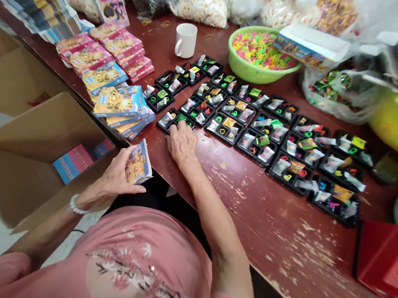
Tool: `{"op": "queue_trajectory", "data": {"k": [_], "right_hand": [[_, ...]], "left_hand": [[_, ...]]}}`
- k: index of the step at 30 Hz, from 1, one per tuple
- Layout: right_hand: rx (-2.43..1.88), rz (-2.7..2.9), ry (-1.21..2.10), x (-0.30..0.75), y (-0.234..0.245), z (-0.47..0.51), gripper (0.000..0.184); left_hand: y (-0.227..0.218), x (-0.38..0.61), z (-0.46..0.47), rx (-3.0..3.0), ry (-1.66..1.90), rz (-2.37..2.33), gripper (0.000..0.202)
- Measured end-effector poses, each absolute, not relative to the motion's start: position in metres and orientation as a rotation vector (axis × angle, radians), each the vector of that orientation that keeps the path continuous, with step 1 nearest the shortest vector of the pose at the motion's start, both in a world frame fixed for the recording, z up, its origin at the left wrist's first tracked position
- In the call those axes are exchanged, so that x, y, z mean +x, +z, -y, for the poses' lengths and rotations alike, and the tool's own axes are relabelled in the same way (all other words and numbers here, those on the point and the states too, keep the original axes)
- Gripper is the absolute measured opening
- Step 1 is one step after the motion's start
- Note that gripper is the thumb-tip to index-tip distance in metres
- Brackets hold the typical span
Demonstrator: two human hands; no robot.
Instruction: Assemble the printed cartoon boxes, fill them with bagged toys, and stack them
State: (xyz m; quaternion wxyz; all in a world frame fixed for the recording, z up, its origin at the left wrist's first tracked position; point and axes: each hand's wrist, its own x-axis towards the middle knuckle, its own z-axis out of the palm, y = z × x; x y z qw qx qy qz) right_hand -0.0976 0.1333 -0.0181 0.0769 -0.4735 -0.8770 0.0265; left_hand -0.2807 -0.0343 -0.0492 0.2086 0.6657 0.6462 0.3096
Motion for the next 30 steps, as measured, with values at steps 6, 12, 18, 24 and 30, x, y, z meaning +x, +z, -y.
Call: {"op": "queue_trajectory", "data": {"k": [6,12,18,24,30], "right_hand": [[-1.512,2.650,-0.016,-0.077,-0.020,-0.108,0.035],[-1.594,2.628,-0.145,-0.015,-0.022,-0.062,0.032],[-1.860,2.403,-0.143,0.055,-0.019,-0.027,0.031],[-1.874,2.274,-0.115,0.093,-0.004,-0.036,0.079],[-1.985,2.265,0.234,0.106,-0.023,-0.059,0.098]], "left_hand": [[-0.044,-0.283,0.021,1.612,1.078,-1.460,0.124],[-0.031,-0.278,0.015,1.545,1.067,-1.334,0.112],[-0.019,-0.257,0.005,1.848,1.024,-1.298,0.117],[-0.011,-0.226,-0.032,1.985,0.831,-1.181,0.117],[-0.006,-0.202,-0.064,2.236,0.635,-1.211,0.119]]}}
